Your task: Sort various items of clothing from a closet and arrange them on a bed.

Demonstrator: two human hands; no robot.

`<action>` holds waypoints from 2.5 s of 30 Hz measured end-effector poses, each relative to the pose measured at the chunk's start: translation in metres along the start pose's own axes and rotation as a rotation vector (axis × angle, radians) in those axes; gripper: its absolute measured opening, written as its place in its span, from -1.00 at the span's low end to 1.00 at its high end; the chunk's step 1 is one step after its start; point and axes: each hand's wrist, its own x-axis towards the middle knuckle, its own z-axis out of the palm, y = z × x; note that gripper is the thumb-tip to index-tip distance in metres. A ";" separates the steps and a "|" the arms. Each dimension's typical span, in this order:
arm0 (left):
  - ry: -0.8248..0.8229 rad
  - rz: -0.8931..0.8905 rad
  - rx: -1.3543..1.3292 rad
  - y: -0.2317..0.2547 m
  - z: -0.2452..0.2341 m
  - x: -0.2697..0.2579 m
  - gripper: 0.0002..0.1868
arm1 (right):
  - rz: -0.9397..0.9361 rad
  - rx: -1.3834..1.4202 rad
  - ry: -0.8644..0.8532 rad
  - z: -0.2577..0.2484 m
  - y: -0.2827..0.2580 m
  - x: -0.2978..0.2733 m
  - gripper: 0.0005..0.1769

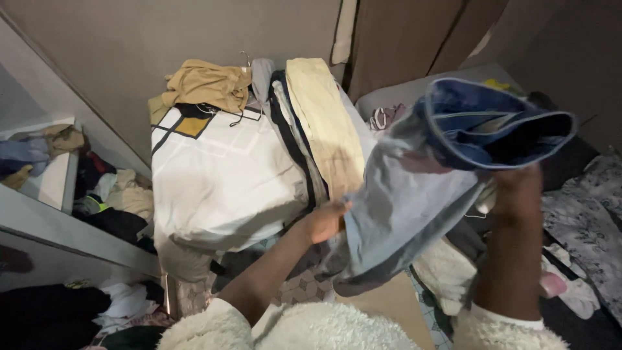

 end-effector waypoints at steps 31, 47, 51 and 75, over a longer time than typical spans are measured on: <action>0.721 0.455 0.632 0.113 -0.354 0.143 -0.40 | -0.430 -1.062 -0.459 0.233 0.245 0.391 -0.59; 0.819 -0.340 0.227 0.073 -0.382 0.040 -0.50 | -0.092 -1.067 -0.861 0.130 0.450 0.152 -0.45; 0.847 -0.347 0.143 0.074 -0.377 0.033 -0.54 | -0.102 -1.001 -0.838 0.104 0.465 0.123 -0.26; 1.014 0.439 0.046 0.133 -0.215 -0.081 -0.36 | 0.154 -0.048 -0.491 0.091 0.389 0.129 -0.29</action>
